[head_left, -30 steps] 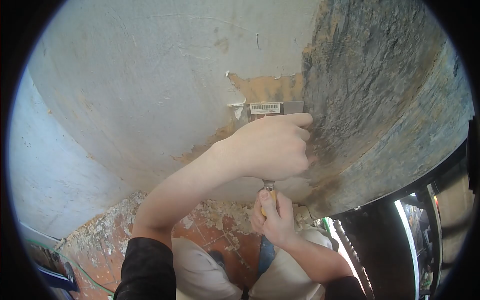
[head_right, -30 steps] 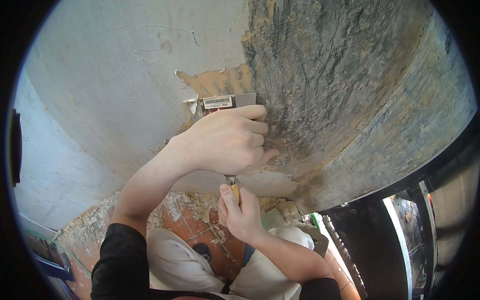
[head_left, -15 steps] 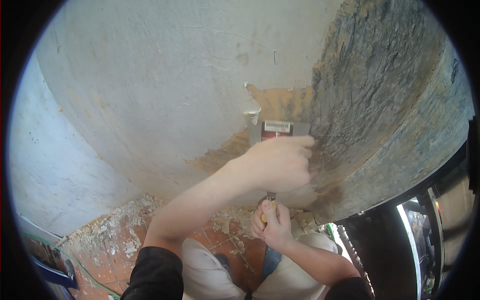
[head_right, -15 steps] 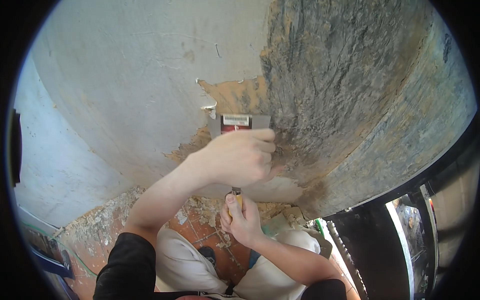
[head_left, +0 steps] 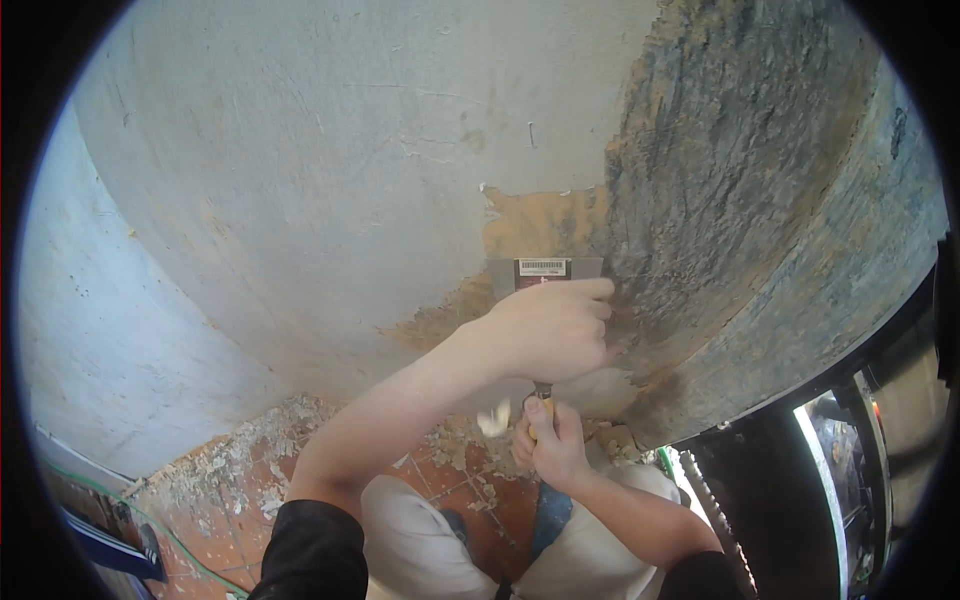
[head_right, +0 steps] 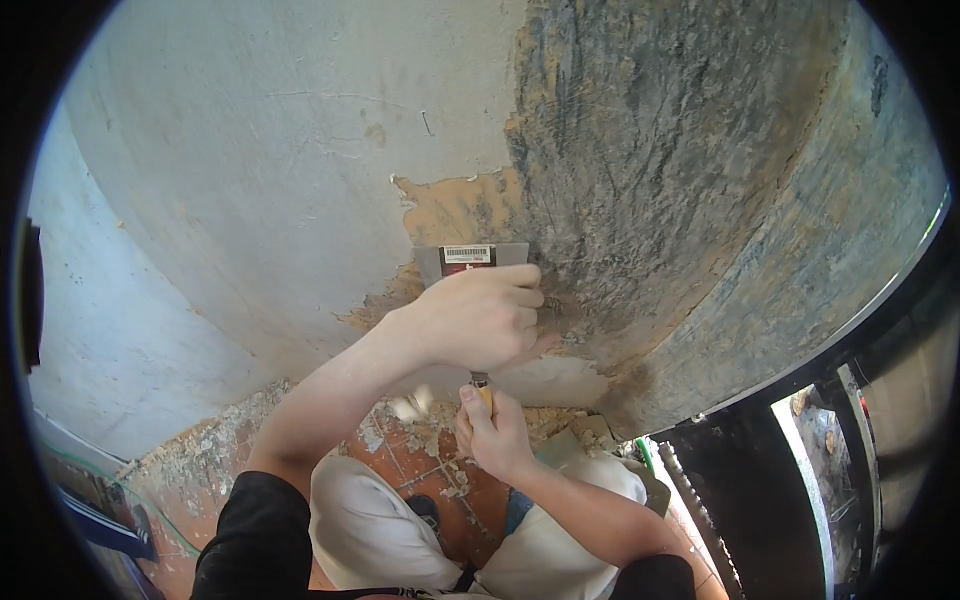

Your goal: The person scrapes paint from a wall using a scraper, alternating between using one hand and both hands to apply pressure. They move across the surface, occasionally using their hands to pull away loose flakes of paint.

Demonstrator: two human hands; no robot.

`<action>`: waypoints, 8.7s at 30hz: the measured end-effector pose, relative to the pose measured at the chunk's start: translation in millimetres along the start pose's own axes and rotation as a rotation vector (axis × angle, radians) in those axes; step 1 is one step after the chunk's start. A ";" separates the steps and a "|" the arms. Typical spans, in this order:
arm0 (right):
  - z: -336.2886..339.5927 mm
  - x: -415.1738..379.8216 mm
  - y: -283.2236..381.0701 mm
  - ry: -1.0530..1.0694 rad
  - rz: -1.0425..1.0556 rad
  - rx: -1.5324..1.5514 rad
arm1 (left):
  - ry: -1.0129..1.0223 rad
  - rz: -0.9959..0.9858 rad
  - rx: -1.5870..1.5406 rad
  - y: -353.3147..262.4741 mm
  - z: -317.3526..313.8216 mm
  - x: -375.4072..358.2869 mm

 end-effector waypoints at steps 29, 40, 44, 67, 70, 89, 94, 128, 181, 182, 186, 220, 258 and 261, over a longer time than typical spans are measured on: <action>-9.4 -4.5 9.0 -0.002 -0.012 -0.024 | -0.015 -0.005 -0.050 5.8 14.1 5.0; 9.5 28.7 17.6 -0.045 0.134 -0.181 | -0.044 -0.065 0.054 11.5 11.4 7.1; -8.3 35.9 46.9 -0.019 0.248 -0.197 | -0.034 -0.059 0.159 27.2 38.4 23.4; -32.7 20.4 72.0 0.050 0.147 -0.072 | -0.019 -0.008 0.150 37.2 66.7 37.2; -20.8 15.1 22.5 0.037 0.116 -0.067 | -0.075 0.069 0.053 26.6 43.7 18.2; -15.5 -17.0 26.5 -0.068 0.019 0.069 | -0.052 -0.021 -0.109 9.5 25.4 30.9; -1.6 -12.6 32.0 -0.103 0.015 -0.013 | 0.070 -0.100 -0.056 5.6 8.3 32.4; 28.7 -8.0 68.2 -0.042 0.154 -0.378 | -0.456 0.131 -0.009 14.0 31.5 -7.2; 25.2 -24.0 52.2 -0.102 -0.149 0.031 | -0.281 0.160 -0.044 15.8 33.0 -7.1; 23.6 -23.7 47.8 -0.159 -0.143 0.092 | -0.295 0.157 -0.045 15.0 34.8 -8.3; 35.7 -31.2 68.8 0.016 -0.071 -0.011 | -0.403 0.167 -0.139 14.6 37.3 -6.8; 37.4 -22.0 106.7 -0.199 -0.150 -0.386 | -0.515 0.219 0.105 1.0 32.0 -38.3; 14.5 -25.6 120.6 -0.055 0.148 -0.611 | -0.417 0.269 0.098 11.7 33.4 -41.3; 27.0 -26.4 123.9 -0.154 0.100 -0.501 | -0.404 0.186 0.011 5.2 31.6 -37.8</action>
Point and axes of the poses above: each hand's wrist, its own x-axis towards the middle knuckle, its own z-axis out of the back of the hand, y = z × x, the point moved 10 cm from there along x, towards the middle knuckle, and after that the axes turned 5 degrees about -y, right-handed, at the moved point
